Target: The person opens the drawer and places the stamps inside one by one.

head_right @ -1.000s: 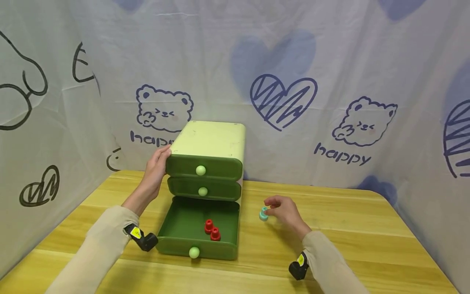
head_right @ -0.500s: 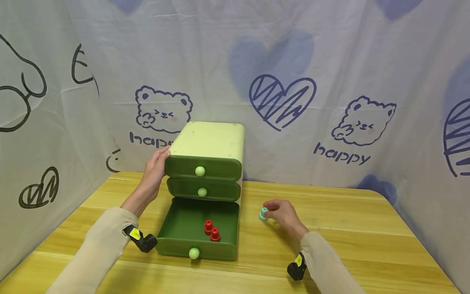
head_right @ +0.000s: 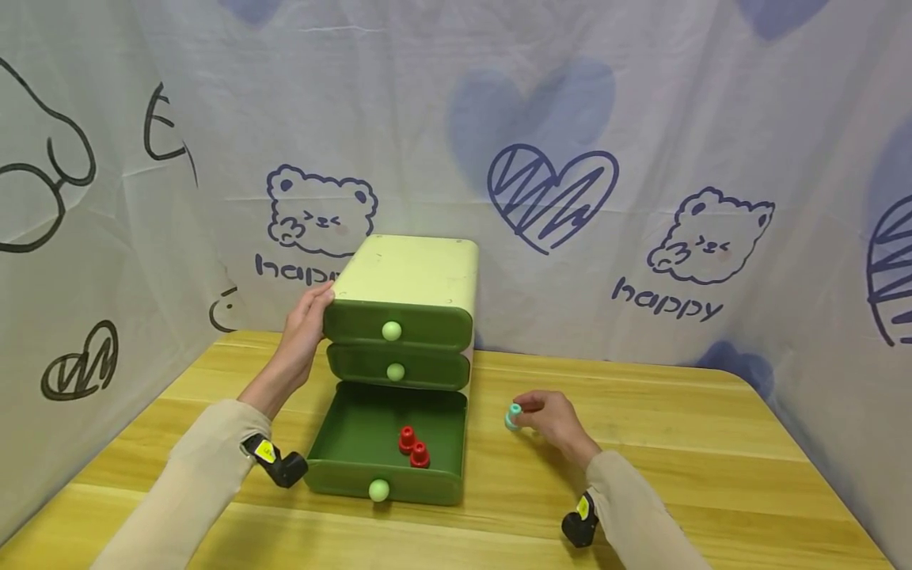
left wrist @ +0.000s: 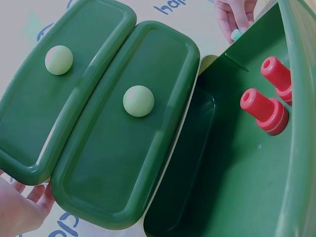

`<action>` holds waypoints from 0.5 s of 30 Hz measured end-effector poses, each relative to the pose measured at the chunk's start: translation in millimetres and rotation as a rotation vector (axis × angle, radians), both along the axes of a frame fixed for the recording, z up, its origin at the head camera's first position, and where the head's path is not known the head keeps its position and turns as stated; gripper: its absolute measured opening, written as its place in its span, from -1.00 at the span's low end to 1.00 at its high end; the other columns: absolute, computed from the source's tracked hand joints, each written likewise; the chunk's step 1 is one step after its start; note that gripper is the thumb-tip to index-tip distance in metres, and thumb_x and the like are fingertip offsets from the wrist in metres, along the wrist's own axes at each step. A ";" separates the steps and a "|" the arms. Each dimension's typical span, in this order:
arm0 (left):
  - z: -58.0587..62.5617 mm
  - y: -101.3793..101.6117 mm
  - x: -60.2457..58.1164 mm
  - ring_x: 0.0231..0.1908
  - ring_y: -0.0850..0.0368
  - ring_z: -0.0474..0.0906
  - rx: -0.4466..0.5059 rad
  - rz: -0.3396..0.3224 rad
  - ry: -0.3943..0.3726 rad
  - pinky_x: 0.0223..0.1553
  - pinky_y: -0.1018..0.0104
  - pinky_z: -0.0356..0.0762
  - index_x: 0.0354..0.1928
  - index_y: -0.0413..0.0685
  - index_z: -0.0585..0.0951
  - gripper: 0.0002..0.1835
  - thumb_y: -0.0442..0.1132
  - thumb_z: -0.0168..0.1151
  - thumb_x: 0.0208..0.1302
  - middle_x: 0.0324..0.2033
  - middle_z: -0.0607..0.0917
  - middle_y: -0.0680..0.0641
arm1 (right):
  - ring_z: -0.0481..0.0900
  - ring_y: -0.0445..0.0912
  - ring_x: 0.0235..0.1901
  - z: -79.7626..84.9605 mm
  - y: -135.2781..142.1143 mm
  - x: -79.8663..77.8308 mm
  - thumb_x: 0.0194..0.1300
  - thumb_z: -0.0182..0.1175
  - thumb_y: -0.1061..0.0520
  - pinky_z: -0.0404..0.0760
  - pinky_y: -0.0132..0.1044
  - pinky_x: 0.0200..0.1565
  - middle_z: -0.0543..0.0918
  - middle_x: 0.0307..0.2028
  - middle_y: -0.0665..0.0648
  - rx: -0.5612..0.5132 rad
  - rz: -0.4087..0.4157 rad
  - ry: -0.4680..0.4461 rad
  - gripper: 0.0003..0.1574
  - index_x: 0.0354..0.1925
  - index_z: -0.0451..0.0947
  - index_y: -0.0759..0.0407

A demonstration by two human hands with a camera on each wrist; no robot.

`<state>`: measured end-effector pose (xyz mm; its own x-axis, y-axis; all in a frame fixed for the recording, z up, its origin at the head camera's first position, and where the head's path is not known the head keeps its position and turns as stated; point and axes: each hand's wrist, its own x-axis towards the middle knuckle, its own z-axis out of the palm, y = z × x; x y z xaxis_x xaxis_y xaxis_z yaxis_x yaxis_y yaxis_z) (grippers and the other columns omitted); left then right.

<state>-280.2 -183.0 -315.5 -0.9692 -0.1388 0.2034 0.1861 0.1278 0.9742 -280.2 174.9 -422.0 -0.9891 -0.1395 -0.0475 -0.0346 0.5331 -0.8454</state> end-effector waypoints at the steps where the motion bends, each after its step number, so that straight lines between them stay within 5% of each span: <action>1: 0.0 0.0 -0.3 0.38 -0.06 0.08 0.000 0.000 0.001 0.36 0.09 0.07 0.46 -0.10 0.17 -0.42 -0.05 -0.13 0.51 0.41 0.20 -0.16 | 0.58 -0.06 -0.32 0.1 0.0 0.1 0.19 0.33 0.27 0.57 -0.23 -0.33 0.70 -0.22 0.18 -0.002 0.002 0.002 -0.67 -0.07 0.61 0.39; 15: 0.3 -0.2 0.7 0.36 -0.07 0.12 -0.004 0.000 -0.004 0.35 0.09 0.10 0.46 -0.11 0.16 -0.42 -0.05 -0.13 0.51 0.39 0.22 -0.17 | 0.59 -0.05 -0.30 2.4 -0.8 2.1 0.21 0.31 0.27 0.59 -0.22 -0.33 0.70 -0.28 0.15 0.027 0.028 0.027 -0.71 -0.09 0.63 0.38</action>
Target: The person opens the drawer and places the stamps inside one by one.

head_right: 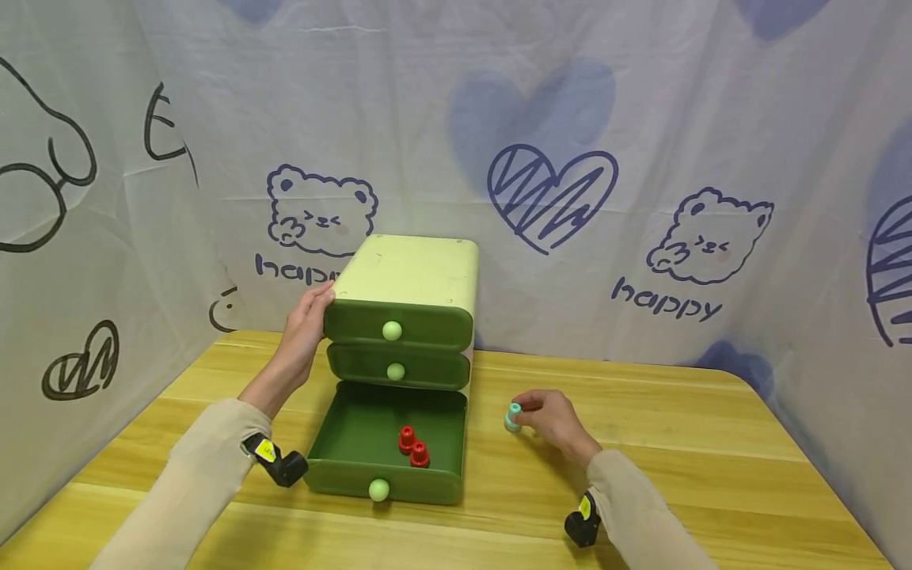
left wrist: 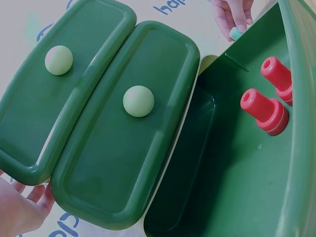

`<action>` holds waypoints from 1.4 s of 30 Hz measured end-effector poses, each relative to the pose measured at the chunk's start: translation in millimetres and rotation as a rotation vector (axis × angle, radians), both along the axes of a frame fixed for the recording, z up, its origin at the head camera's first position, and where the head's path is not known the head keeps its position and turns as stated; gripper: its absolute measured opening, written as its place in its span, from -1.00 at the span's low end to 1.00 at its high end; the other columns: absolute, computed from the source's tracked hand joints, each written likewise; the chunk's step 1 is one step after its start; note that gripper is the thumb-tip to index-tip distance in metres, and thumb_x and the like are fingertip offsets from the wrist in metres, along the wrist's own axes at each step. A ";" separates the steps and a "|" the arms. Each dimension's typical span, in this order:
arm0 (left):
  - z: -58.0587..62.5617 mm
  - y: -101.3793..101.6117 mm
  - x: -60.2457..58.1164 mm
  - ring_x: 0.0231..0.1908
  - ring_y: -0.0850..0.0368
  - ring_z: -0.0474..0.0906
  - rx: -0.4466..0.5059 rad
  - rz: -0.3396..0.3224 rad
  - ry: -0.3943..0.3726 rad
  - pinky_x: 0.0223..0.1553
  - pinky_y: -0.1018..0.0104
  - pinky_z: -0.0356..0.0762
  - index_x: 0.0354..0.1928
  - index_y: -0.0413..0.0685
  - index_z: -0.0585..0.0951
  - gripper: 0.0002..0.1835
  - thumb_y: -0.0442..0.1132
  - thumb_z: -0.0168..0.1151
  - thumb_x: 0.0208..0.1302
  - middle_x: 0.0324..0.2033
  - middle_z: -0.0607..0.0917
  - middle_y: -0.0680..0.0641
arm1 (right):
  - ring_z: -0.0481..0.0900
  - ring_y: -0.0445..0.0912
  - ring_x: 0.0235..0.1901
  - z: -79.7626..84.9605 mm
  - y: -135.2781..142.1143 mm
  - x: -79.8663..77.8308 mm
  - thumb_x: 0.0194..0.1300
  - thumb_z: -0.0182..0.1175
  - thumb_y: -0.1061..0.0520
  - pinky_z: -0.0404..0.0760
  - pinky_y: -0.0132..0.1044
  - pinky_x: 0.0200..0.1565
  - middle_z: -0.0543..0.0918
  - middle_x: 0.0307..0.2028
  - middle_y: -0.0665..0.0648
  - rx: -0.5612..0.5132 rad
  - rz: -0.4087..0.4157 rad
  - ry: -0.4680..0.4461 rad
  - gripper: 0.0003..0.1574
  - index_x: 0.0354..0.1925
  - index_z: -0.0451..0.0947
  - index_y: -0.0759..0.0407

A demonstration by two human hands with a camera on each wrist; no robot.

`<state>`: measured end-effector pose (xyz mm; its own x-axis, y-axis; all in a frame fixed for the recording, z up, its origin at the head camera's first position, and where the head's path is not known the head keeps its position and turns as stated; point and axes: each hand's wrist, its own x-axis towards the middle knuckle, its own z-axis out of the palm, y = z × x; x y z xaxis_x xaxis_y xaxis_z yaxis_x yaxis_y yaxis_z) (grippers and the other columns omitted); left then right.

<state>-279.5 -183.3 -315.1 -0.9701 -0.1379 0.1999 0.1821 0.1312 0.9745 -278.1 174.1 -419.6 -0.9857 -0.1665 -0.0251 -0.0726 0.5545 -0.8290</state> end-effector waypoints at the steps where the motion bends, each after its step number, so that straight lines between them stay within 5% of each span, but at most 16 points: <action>1: -0.2 0.0 0.1 0.36 -0.07 0.12 -0.001 0.001 -0.002 0.35 0.08 0.10 0.46 -0.11 0.16 -0.42 -0.05 -0.13 0.51 0.39 0.22 -0.17 | 0.60 -0.05 -0.29 0.0 -0.3 0.4 0.21 0.31 0.27 0.59 -0.22 -0.32 0.70 -0.28 0.15 0.001 0.001 0.005 -0.72 -0.10 0.63 0.38; 20: 2.4 1.3 0.3 0.36 -0.07 0.12 0.001 -0.006 -0.004 0.36 0.09 0.08 0.47 -0.08 0.16 -0.42 -0.03 -0.14 0.51 0.39 0.22 -0.18 | 0.59 0.01 -0.17 12.2 -4.6 12.1 0.23 0.31 0.23 0.58 -0.21 -0.24 0.69 -0.23 0.12 0.044 0.125 0.098 -0.71 -0.09 0.65 0.35; 29: 1.9 1.2 0.5 0.35 -0.07 0.14 0.007 -0.003 -0.005 0.35 0.09 0.10 0.46 -0.10 0.16 -0.42 -0.06 -0.13 0.50 0.39 0.22 -0.18 | 0.60 0.00 -0.17 20.5 -10.5 17.0 0.24 0.31 0.21 0.55 -0.06 -0.07 0.69 -0.24 0.10 0.081 0.181 0.129 -0.71 -0.09 0.65 0.35; 42: 1.5 1.4 0.0 0.36 -0.06 0.11 0.006 -0.004 0.004 0.35 0.09 0.08 0.46 -0.11 0.17 -0.43 -0.07 -0.13 0.50 0.40 0.21 -0.19 | 0.59 -0.03 -0.20 35.9 -12.2 16.9 0.24 0.32 0.17 0.57 -0.08 -0.13 0.68 -0.28 0.05 0.137 0.244 0.178 -0.72 -0.11 0.65 0.31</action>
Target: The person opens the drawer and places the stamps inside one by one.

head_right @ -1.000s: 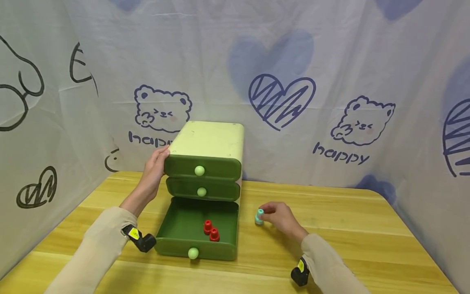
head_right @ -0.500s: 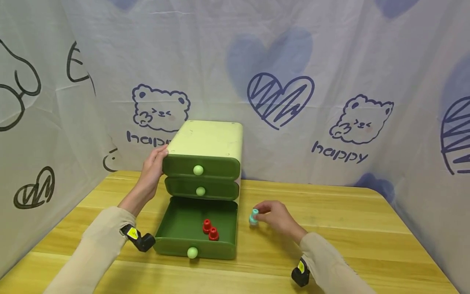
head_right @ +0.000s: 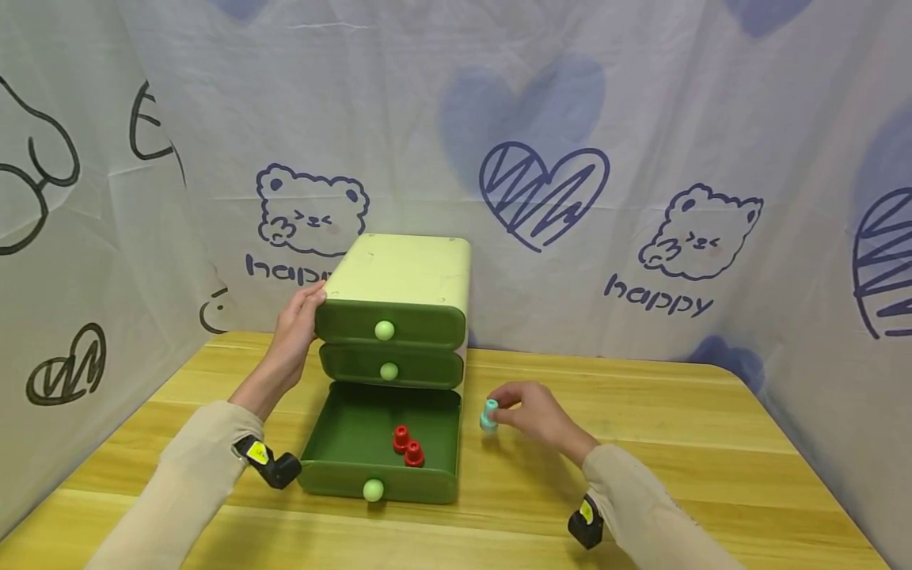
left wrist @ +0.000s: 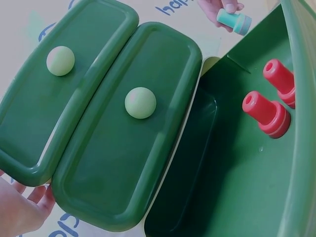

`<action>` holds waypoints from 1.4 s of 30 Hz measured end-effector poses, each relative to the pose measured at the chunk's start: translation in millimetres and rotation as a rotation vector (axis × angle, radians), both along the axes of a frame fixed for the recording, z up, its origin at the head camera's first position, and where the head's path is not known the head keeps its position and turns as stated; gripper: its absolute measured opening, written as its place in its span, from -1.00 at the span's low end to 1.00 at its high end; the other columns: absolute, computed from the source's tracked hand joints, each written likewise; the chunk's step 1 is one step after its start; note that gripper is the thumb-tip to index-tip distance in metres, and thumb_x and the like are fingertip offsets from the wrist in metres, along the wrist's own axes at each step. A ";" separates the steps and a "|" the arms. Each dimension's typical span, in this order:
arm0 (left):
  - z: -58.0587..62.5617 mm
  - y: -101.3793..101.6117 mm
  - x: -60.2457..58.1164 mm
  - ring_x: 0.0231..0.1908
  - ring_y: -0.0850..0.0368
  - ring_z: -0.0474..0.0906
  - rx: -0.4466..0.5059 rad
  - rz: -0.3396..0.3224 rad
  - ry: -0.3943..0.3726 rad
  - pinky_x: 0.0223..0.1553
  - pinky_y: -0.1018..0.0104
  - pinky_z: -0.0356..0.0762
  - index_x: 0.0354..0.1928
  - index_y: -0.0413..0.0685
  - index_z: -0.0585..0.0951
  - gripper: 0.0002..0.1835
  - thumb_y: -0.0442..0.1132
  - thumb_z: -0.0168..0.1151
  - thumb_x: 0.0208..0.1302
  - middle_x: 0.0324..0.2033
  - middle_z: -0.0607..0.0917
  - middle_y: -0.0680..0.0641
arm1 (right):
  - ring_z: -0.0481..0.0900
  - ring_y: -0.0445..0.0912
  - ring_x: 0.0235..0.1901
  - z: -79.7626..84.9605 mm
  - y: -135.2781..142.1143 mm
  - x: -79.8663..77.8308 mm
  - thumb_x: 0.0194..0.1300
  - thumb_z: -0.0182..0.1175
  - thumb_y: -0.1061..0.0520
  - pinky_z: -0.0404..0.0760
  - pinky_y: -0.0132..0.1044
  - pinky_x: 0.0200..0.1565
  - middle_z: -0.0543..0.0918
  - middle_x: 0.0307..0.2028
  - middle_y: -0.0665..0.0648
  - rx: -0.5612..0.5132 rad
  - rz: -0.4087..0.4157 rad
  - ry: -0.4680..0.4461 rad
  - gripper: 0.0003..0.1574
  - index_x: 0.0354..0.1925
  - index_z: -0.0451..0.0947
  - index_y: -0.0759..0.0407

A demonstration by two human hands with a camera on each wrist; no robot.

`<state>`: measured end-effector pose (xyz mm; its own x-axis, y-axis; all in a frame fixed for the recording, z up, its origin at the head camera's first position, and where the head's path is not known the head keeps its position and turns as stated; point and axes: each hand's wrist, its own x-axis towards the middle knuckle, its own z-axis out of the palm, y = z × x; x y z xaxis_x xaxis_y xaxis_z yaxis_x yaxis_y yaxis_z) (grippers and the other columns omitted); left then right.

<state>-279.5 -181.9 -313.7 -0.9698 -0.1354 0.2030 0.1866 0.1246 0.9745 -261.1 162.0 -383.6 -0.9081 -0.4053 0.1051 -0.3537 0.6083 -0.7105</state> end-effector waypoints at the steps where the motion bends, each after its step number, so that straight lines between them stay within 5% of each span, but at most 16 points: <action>1: -0.1 0.2 0.2 0.37 -0.06 0.11 0.000 0.000 0.000 0.36 0.09 0.08 0.46 -0.11 0.16 -0.43 -0.07 -0.13 0.50 0.40 0.21 -0.18 | 0.59 -0.02 -0.20 1.5 -0.4 0.3 0.24 0.32 0.18 0.57 -0.08 -0.14 0.68 -0.28 0.05 0.002 0.006 0.006 -0.72 -0.11 0.65 0.31; 28: -2.2 0.8 1.0 0.36 -0.07 0.11 0.007 0.016 -0.002 0.36 0.09 0.07 0.45 -0.14 0.17 -0.43 -0.07 -0.14 0.50 0.39 0.20 -0.19 | 0.57 -0.09 -0.23 24.7 -35.3 6.6 0.26 0.31 0.10 0.56 -0.13 -0.17 0.66 -0.30 -0.03 0.086 0.174 0.061 -0.75 -0.14 0.66 0.22; 42: -0.1 2.2 -1.2 0.31 -0.09 0.18 0.017 0.021 -0.015 0.33 0.09 0.12 0.45 -0.12 0.18 -0.43 -0.07 -0.13 0.50 0.35 0.26 -0.21 | 0.62 -0.13 -0.28 33.1 -57.1 -4.2 0.18 0.35 0.18 0.59 -0.25 -0.22 0.71 -0.31 0.02 0.115 0.228 0.072 -0.76 -0.17 0.68 0.26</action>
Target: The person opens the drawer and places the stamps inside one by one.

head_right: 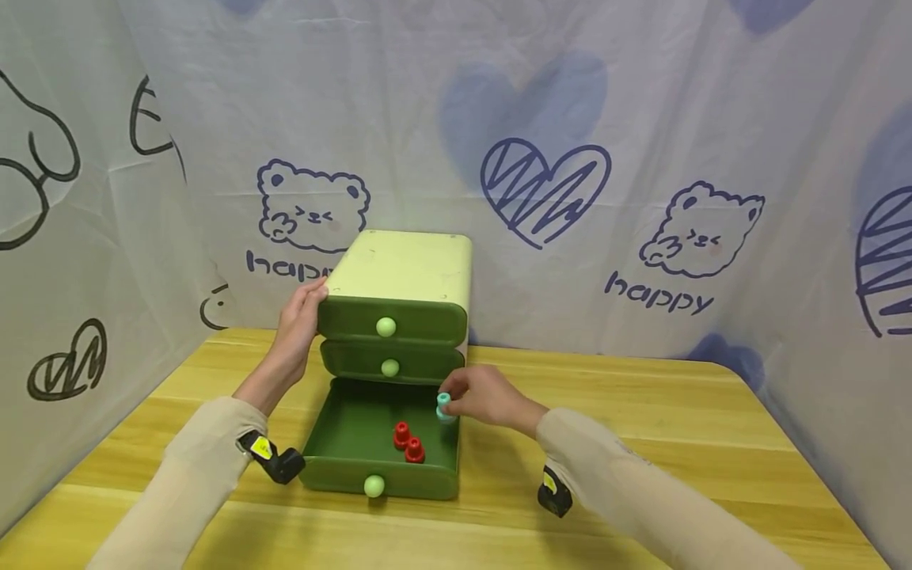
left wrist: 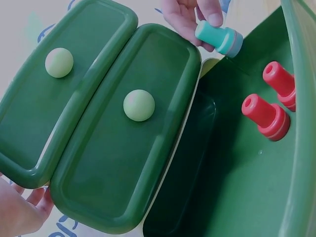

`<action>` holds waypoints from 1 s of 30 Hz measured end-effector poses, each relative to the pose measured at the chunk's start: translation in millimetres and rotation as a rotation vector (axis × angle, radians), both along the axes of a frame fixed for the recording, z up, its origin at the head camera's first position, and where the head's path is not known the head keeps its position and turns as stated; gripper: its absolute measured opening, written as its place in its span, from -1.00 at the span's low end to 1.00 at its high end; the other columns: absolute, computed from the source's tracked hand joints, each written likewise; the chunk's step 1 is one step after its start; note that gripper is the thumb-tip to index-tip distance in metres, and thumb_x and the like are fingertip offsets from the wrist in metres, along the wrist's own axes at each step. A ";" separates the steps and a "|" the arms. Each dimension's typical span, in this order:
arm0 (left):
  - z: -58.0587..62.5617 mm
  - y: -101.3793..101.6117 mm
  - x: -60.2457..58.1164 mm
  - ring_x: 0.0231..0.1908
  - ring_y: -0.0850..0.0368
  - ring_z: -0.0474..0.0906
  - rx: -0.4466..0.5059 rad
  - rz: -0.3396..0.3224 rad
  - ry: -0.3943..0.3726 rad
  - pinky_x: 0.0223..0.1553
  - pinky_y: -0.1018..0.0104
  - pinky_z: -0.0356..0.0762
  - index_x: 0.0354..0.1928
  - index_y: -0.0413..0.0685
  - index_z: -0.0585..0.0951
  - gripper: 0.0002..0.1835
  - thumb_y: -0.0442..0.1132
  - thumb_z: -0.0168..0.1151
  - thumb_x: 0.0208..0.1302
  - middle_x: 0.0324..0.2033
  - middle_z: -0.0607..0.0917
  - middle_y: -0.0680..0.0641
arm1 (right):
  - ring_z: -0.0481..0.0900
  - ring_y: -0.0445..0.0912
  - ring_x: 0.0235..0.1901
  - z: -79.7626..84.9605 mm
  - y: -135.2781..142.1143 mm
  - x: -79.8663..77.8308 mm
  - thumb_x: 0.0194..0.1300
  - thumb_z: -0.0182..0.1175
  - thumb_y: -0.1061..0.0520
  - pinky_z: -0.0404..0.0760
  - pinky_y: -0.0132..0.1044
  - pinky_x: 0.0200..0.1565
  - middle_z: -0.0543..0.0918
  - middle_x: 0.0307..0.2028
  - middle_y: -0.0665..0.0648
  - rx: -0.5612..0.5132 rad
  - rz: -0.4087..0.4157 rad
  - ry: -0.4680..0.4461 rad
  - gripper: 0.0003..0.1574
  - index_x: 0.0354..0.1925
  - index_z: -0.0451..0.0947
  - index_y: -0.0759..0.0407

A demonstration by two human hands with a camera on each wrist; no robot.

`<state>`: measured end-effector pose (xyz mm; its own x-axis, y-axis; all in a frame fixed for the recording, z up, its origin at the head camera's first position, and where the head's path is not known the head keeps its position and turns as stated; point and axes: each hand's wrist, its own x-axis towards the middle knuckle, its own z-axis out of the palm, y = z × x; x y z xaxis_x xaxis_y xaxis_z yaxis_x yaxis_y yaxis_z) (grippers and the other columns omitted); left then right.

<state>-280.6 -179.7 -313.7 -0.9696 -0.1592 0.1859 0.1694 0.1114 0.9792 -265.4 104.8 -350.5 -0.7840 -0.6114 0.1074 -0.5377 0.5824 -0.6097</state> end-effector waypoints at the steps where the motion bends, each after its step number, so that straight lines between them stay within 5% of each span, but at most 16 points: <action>1: 0.6 -0.3 0.1 0.32 -0.09 0.17 -0.001 -0.001 0.001 0.34 0.09 0.11 0.45 -0.12 0.18 -0.43 -0.08 -0.13 0.50 0.36 0.26 -0.20 | 0.62 -0.14 -0.28 0.6 -1.6 -0.9 0.18 0.36 0.18 0.59 -0.26 -0.22 0.71 -0.32 0.02 -0.003 0.002 -0.011 -0.77 -0.18 0.68 0.26; 10: 2.2 -0.3 2.2 0.31 -0.09 0.19 0.005 -0.011 -0.010 0.33 0.08 0.13 0.46 -0.10 0.17 -0.43 -0.07 -0.13 0.50 0.36 0.26 -0.19 | 0.62 -0.17 -0.34 -9.2 -14.0 -2.4 0.16 0.37 0.24 0.60 -0.31 -0.28 0.71 -0.34 0.05 -0.076 -0.018 -0.133 -0.77 -0.19 0.67 0.31; 30: 1.1 -1.1 0.8 0.29 -0.10 0.21 0.011 -0.016 -0.009 0.32 0.08 0.15 0.46 -0.10 0.16 -0.43 -0.08 -0.14 0.51 0.35 0.27 -0.21 | 0.64 -0.16 -0.32 -18.1 -29.2 -4.2 0.15 0.37 0.28 0.59 -0.39 -0.30 0.71 -0.37 0.06 0.000 0.076 -0.124 -0.84 -0.25 0.67 0.31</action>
